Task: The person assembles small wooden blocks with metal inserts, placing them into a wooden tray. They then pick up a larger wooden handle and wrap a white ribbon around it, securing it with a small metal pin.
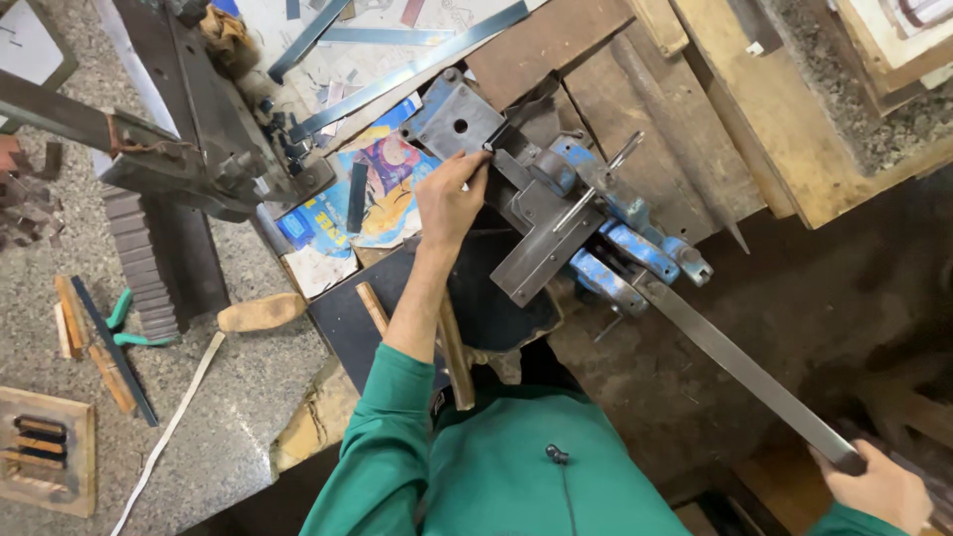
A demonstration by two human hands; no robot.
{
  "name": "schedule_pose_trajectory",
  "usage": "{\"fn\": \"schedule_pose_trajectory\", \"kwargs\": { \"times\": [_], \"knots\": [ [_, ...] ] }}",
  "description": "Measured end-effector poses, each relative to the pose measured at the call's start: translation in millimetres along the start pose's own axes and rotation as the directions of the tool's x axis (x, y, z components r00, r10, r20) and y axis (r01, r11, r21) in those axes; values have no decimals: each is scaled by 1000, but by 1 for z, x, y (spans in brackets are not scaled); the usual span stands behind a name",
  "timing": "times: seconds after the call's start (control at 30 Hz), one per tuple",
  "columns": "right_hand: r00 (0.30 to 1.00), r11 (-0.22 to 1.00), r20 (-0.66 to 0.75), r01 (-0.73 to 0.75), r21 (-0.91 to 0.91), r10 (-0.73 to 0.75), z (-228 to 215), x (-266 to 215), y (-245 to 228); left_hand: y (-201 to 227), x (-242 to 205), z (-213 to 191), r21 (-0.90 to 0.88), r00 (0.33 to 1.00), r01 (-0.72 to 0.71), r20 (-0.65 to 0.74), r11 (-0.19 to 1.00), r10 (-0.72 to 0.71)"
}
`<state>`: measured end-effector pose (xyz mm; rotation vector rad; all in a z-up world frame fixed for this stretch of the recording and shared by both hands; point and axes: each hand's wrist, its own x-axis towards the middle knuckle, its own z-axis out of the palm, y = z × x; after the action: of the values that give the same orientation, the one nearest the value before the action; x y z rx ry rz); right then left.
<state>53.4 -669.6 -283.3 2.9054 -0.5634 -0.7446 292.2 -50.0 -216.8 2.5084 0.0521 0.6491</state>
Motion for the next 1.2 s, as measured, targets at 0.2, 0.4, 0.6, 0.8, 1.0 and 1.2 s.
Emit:
{"fn": "schedule_pose_trajectory", "kwargs": {
  "times": [0.2,0.4,0.6,0.8,1.0,1.2],
  "knots": [
    [998,998,56,-5,-58,9,2,1,-17,-2,1,7,-12,999,2,-36,1000,-2],
    [993,999,-115,24,33,-20,3,2,2,0,-2,3,-9,1000,12,-25,1000,-13],
    [996,987,93,-24,156,10,-4,7,5,-1,-4,10,3,998,-36,-55,999,36],
    [1000,984,8,29,174,-30,-3,-5,-19,-11,-6,8,-84,998,11,-59,996,-16],
    [1000,991,7,4,132,-5,0,-4,-29,-10,-3,5,-98,997,76,37,992,-73],
    [1000,986,15,-13,168,11,-4,2,-21,-15,1,5,-93,997,40,63,995,-34]
  ]
}}
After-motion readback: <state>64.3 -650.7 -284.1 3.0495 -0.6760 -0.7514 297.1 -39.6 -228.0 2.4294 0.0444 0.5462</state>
